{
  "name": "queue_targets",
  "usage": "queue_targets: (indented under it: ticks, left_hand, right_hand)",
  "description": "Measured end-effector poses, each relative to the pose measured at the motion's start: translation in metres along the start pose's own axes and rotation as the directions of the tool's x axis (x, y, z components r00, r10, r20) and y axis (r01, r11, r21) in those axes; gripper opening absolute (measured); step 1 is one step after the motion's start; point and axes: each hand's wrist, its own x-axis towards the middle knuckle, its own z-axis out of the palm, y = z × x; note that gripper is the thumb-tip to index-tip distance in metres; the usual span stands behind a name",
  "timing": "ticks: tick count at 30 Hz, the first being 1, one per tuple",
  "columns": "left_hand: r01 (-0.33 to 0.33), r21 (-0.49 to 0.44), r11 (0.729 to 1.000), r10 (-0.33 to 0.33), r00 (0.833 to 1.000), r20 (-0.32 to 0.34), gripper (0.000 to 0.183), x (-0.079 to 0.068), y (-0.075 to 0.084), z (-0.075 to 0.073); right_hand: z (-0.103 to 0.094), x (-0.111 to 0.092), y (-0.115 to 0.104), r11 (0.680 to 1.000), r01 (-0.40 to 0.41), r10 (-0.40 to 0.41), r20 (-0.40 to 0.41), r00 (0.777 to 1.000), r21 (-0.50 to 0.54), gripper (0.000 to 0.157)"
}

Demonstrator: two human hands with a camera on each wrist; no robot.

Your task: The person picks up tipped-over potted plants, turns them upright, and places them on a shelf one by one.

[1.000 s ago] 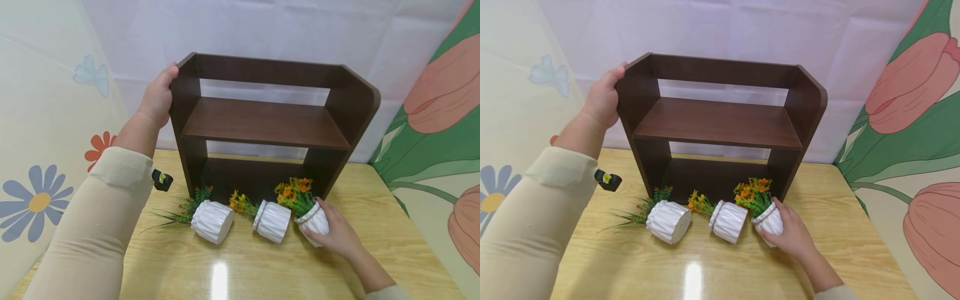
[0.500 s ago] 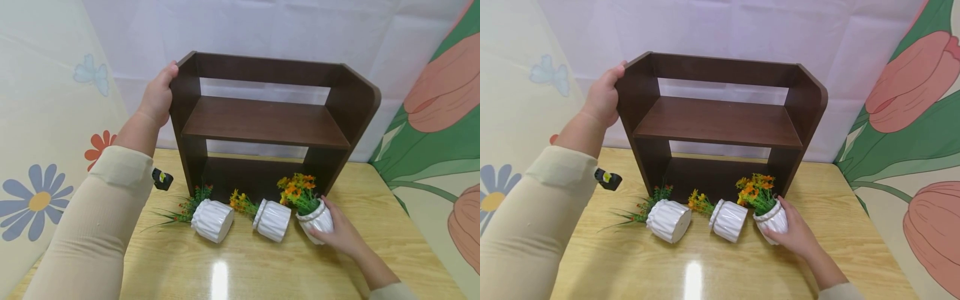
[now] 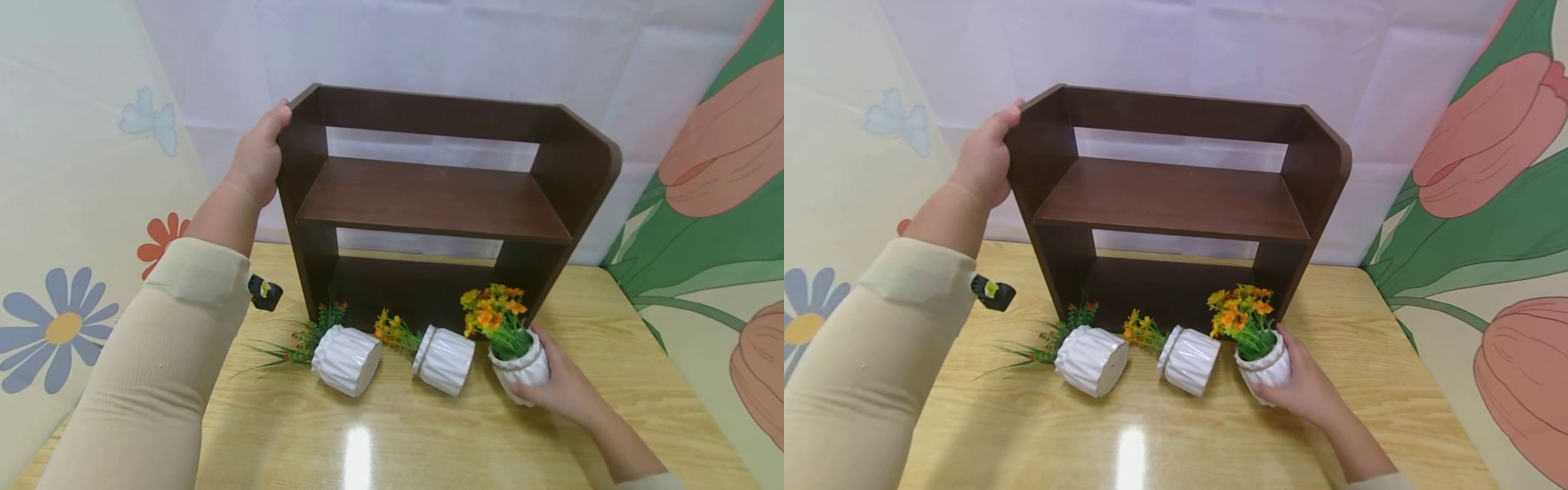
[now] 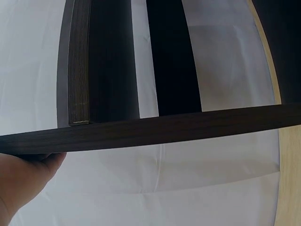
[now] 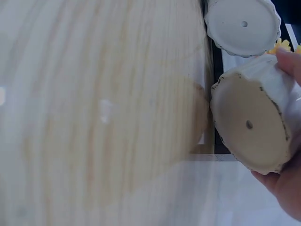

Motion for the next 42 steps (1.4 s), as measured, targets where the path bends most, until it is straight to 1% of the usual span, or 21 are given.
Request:
queue_targets:
  ticks: [7, 11, 15, 19, 28, 36, 42]
  left_hand:
    - [0.006, 0.017, 1.000, -0.006, 1.000, -0.001, 0.055, -0.001, 0.000, 0.001]
    - [0.010, 0.022, 1.000, -0.010, 1.000, -0.004, 0.055, 0.000, -0.001, 0.001]
    - [0.010, 0.017, 1.000, -0.010, 1.000, -0.003, 0.055, 0.000, -0.001, 0.001]
    - [0.005, 0.007, 1.000, -0.005, 1.000, 0.002, 0.055, 0.000, -0.001, 0.001]
    - [0.005, -0.010, 1.000, -0.005, 1.000, 0.003, 0.055, 0.000, -0.001, -0.001]
    - [0.008, -0.017, 1.000, -0.008, 1.000, 0.005, 0.054, 0.000, -0.001, -0.001]
    - [0.002, -0.004, 1.000, -0.002, 1.000, 0.007, 0.055, 0.000, -0.001, -0.001]
  right_hand:
    - [-0.001, -0.004, 0.003, 0.998, -0.020, 0.019, 0.022, 1.000, 0.054, 0.118]
    - [-0.002, -0.007, 0.003, 0.998, -0.036, 0.034, 0.029, 0.999, 0.054, 0.119]
    - [-0.004, -0.010, 0.004, 0.996, -0.070, 0.068, 0.037, 0.997, 0.059, 0.120]
    - [-0.004, -0.014, 0.005, 0.991, -0.098, 0.095, 0.042, 0.995, 0.090, 0.121]
    - [-0.001, -0.013, 0.009, 0.987, -0.068, 0.066, 0.020, 0.998, 0.147, 0.120]
    - [0.006, -0.011, 0.009, 0.982, -0.032, 0.035, -0.012, 0.999, 0.186, 0.116]
    - [0.010, -0.007, 0.006, 0.979, -0.034, 0.033, 0.007, 0.999, 0.201, 0.116]
